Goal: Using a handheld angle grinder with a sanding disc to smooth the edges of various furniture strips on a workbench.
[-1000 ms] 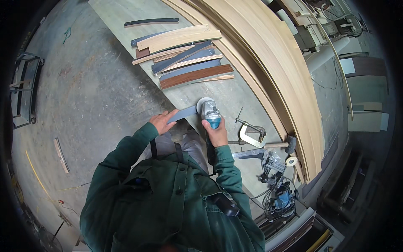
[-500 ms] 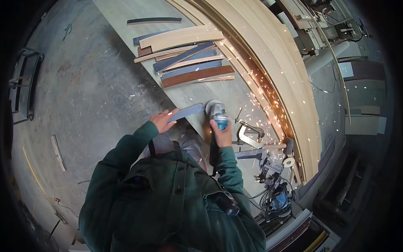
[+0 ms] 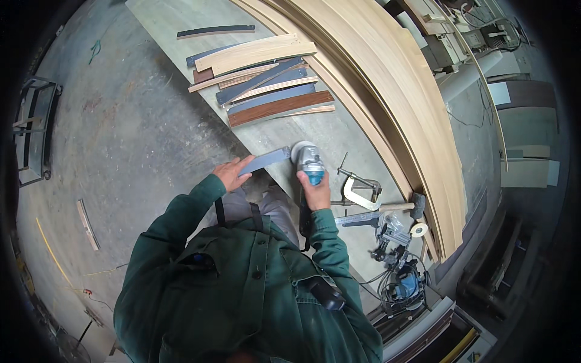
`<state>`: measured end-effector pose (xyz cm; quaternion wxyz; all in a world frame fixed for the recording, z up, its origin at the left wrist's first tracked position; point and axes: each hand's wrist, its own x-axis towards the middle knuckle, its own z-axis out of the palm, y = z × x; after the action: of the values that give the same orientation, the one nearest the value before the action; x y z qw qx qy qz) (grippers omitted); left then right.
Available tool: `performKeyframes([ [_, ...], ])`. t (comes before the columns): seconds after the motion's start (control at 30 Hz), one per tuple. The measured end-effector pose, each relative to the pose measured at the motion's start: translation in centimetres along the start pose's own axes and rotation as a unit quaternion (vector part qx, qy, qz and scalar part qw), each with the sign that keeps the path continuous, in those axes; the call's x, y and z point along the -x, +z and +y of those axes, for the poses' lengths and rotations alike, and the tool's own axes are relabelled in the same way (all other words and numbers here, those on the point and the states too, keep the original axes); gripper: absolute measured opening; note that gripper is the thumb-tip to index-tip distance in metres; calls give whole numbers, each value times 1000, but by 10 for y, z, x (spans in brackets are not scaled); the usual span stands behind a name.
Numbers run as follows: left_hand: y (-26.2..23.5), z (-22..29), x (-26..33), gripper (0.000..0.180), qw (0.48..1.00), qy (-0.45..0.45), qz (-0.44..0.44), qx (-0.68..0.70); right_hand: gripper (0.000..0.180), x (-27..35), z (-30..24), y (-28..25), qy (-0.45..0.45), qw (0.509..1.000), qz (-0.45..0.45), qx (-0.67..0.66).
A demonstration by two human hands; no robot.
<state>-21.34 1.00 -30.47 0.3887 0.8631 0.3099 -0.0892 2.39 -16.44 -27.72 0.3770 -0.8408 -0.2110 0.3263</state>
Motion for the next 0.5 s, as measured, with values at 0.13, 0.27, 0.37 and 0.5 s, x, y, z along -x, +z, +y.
performKeyframes([
  [0.13,1,-1,2,56,999,13,32,-10,61,2,8,-22,-14,997,59,-44],
  [0.27,-7,8,7,53,927,-14,183,327,55,18,10,-44,23,988,106,-111],
  [0.37,15,8,-2,42,716,-4,313,624,50,27,13,-51,16,983,126,-135],
  [0.5,26,29,-7,32,650,-98,191,729,49,31,25,-60,27,979,133,-154],
])
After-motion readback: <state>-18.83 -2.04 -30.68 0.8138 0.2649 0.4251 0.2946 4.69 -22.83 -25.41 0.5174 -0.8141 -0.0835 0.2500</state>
